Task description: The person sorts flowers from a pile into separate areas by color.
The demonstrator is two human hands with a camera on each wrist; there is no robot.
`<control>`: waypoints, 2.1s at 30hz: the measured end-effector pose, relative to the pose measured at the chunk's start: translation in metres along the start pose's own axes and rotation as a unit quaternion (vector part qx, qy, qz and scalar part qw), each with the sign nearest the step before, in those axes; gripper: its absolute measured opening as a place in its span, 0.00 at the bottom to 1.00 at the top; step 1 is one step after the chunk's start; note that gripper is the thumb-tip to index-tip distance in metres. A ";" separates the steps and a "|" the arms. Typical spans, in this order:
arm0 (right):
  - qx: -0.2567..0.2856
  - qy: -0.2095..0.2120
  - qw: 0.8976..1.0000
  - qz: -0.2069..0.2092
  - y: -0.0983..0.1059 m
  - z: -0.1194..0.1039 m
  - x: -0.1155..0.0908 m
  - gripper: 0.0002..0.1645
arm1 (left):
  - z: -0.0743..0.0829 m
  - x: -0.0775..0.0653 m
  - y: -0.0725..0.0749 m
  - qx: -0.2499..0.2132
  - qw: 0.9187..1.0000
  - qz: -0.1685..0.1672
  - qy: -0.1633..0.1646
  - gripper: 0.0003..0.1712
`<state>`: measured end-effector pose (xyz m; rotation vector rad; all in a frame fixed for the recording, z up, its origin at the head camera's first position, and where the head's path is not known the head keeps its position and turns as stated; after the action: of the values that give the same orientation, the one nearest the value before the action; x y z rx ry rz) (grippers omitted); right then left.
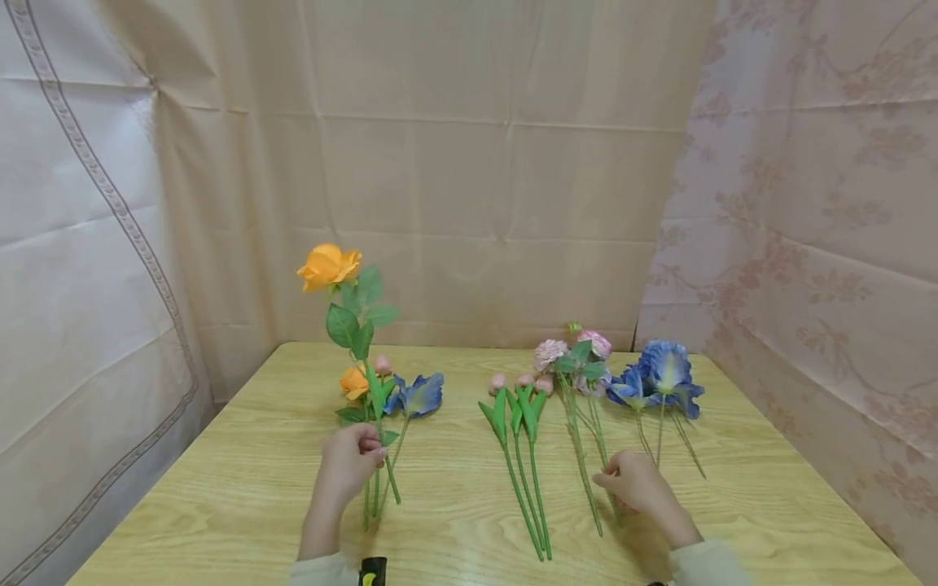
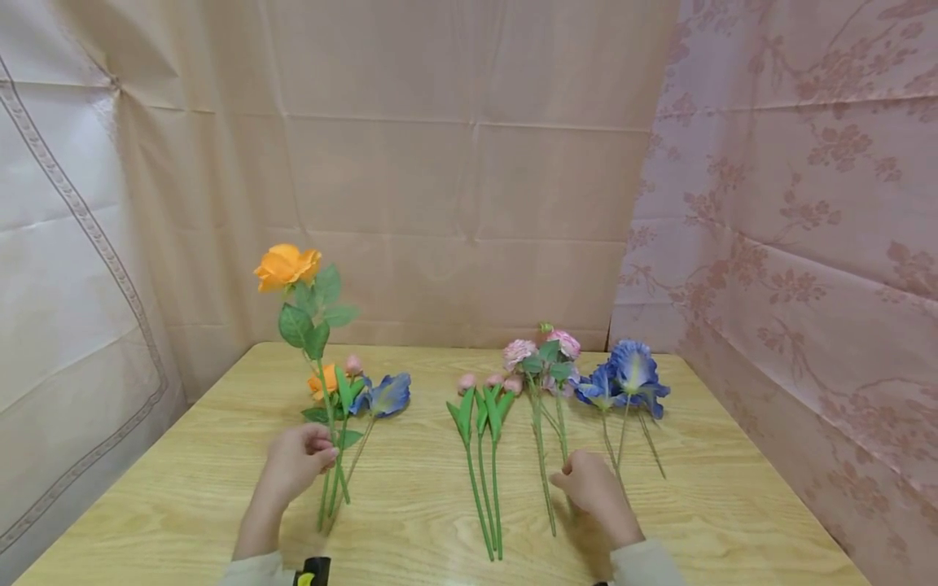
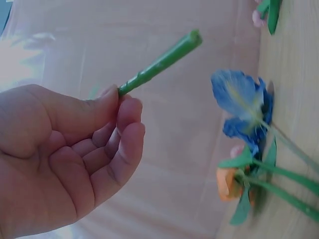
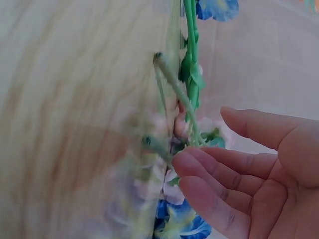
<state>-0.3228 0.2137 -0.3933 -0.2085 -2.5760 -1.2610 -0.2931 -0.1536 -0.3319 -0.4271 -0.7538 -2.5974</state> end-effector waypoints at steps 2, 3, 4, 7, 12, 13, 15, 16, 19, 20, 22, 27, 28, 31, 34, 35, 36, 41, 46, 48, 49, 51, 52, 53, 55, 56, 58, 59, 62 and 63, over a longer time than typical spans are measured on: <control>-0.011 0.019 1.000 0.006 0.001 -0.005 0.000 0.07 | 0.005 -0.003 -0.004 -0.003 1.000 -0.012 0.007 0.06; -0.016 0.021 1.000 0.009 0.001 -0.007 0.000 0.07 | 0.008 -0.004 -0.007 -0.004 1.000 -0.018 0.009 0.06; -0.021 0.027 0.999 0.011 0.001 -0.010 0.000 0.08 | 0.010 -0.005 -0.009 -0.003 1.000 -0.023 0.009 0.06; -0.028 0.040 0.999 0.008 -0.001 -0.017 0.000 0.10 | 0.016 -0.007 -0.015 0.000 0.999 -0.033 -0.001 0.06; 0.005 0.056 0.998 -0.023 -0.010 -0.031 -0.002 0.10 | 0.028 -0.014 -0.025 0.002 0.998 -0.051 -0.036 0.05; 0.013 0.058 0.998 -0.030 -0.012 -0.034 -0.003 0.10 | 0.031 -0.016 -0.026 0.002 0.998 -0.053 -0.045 0.06; 0.035 0.061 0.996 -0.048 -0.015 -0.040 -0.004 0.11 | 0.036 -0.019 -0.029 -0.001 0.996 -0.059 -0.062 0.06; 0.045 0.055 0.996 -0.056 -0.016 -0.042 -0.005 0.13 | 0.038 -0.020 -0.030 0.000 0.996 -0.062 -0.069 0.06; 0.073 0.049 0.993 -0.073 -0.019 -0.048 -0.008 0.16 | 0.044 -0.023 -0.035 0.000 0.993 -0.075 -0.088 0.07; 0.079 0.055 0.992 -0.076 -0.019 -0.051 -0.009 0.17 | 0.046 -0.025 -0.036 -0.001 0.992 -0.080 -0.093 0.07; 0.093 0.069 0.990 -0.082 -0.020 -0.058 -0.011 0.18 | 0.049 -0.027 -0.040 0.002 0.991 -0.086 -0.102 0.07; 0.127 0.095 0.983 -0.091 -0.020 -0.073 -0.016 0.20 | 0.057 -0.032 -0.049 0.006 0.987 -0.096 -0.131 0.09; 0.132 0.098 0.982 -0.089 -0.020 -0.075 -0.017 0.20 | 0.059 -0.033 -0.051 0.003 0.986 -0.099 -0.136 0.10; 0.148 0.108 0.979 -0.086 -0.020 -0.083 -0.018 0.20 | 0.065 -0.036 -0.057 -0.002 0.982 -0.108 -0.155 0.11; 0.182 0.110 0.973 -0.090 -0.021 -0.089 -0.020 0.20 | 0.068 -0.039 -0.064 -0.011 0.980 -0.124 -0.158 0.12; 0.202 0.105 0.969 -0.099 -0.023 -0.091 -0.022 0.20 | 0.068 -0.040 -0.066 -0.013 0.979 -0.128 -0.157 0.12; 0.222 0.098 0.964 -0.108 -0.025 -0.094 -0.024 0.20 | 0.069 -0.041 -0.068 -0.016 0.979 -0.134 -0.154 0.12; 0.324 0.063 0.932 -0.151 -0.036 -0.109 -0.034 0.19 | 0.074 -0.048 -0.079 -0.029 0.976 -0.152 -0.153 0.11; 0.378 0.052 0.910 -0.163 -0.045 -0.122 -0.043 0.16 | 0.080 -0.055 -0.086 -0.037 0.972 -0.162 -0.165 0.08; 0.394 0.052 0.902 -0.172 -0.049 -0.126 -0.046 0.15 | 0.081 -0.057 -0.089 -0.038 0.971 -0.165 -0.167 0.08; 0.400 0.055 0.898 -0.174 -0.050 -0.127 -0.048 0.15 | 0.082 -0.058 -0.090 -0.037 0.971 -0.167 -0.167 0.08; 0.409 0.064 0.893 -0.176 -0.052 -0.130 -0.050 0.16 | 0.082 -0.058 -0.092 -0.038 0.970 -0.169 -0.170 0.07; 0.412 0.071 0.892 -0.173 -0.053 -0.131 -0.051 0.16 | 0.083 -0.059 -0.092 -0.039 0.970 -0.169 -0.171 0.07; 0.412 0.078 0.892 -0.169 -0.053 -0.132 -0.051 0.16 | 0.083 -0.059 -0.093 -0.040 0.970 -0.170 -0.171 0.07; 0.415 0.087 0.892 -0.157 -0.053 -0.132 -0.051 0.15 | 0.083 -0.059 -0.094 -0.039 0.969 -0.170 -0.174 0.07; 0.416 0.089 0.892 -0.153 -0.054 -0.132 -0.051 0.15 | 0.084 -0.060 -0.094 -0.039 0.969 -0.169 -0.176 0.07; 0.417 0.089 0.893 -0.146 -0.055 -0.131 -0.051 0.15 | 0.084 -0.060 -0.095 -0.035 0.970 -0.169 -0.173 0.07; 0.417 0.088 0.893 -0.145 -0.055 -0.131 -0.051 0.14 | 0.083 -0.059 -0.095 -0.035 0.970 -0.169 -0.171 0.07; 0.416 0.087 0.894 -0.140 -0.056 -0.131 -0.050 0.12 | 0.083 -0.060 -0.095 -0.033 0.971 -0.169 -0.167 0.08; 0.415 0.087 0.895 -0.138 -0.056 -0.131 -0.050 0.11 | 0.083 -0.060 -0.095 -0.033 0.971 -0.169 -0.165 0.08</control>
<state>-0.2657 0.0750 -0.3738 0.4309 -2.7734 -0.1289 -0.2698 -0.0159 -0.3305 -0.8329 -0.9188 -2.9136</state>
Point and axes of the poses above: each hand's wrist, its own x-axis towards the middle knuckle, its own y-axis out of the back of the hand, z = x × y, the point moved 8 cm from there along x, towards the middle knuckle, and after that the axes turned 14 degrees about z, right-handed, at the moved point
